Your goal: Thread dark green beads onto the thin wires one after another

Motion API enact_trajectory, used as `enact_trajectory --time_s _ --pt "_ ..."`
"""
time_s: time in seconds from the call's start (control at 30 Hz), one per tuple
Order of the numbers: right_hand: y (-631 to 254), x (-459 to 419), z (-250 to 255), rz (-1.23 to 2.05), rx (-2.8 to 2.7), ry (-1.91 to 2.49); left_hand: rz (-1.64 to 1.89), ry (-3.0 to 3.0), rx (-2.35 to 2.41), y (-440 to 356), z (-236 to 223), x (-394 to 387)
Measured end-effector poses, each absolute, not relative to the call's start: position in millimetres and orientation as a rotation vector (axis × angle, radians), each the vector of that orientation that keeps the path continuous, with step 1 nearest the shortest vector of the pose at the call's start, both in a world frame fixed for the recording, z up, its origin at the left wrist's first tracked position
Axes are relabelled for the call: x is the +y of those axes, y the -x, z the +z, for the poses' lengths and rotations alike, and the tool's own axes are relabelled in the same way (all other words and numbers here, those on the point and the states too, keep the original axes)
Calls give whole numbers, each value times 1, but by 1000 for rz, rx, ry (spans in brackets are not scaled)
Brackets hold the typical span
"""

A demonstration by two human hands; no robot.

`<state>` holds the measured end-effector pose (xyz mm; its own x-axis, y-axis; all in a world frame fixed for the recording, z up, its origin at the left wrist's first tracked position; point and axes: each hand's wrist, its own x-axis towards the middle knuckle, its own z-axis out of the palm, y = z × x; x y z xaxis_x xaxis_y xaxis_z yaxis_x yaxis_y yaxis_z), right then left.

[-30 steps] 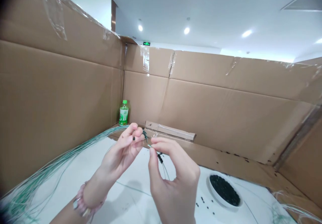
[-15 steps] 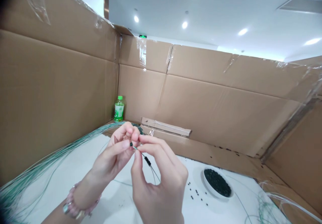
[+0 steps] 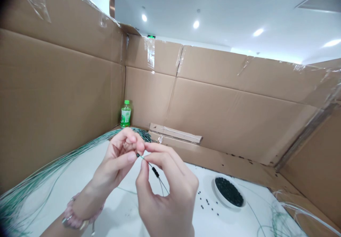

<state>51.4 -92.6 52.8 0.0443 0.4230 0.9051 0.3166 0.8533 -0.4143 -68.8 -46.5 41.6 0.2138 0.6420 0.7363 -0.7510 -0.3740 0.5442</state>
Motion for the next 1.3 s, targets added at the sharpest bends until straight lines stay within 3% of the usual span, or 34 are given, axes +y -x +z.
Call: enact_trajectory --time_s 0.37,0.87,1.3 --pt "-45 -97 54 188 -1520 603 1992 -1899 24 78 46 -50" --pt "-44 -98 52 127 -1483 627 2184 -2106 -114 79 45 -49" --pt "-57 -95 56 82 -1710 635 1940 -2053 73 90 47 -55"
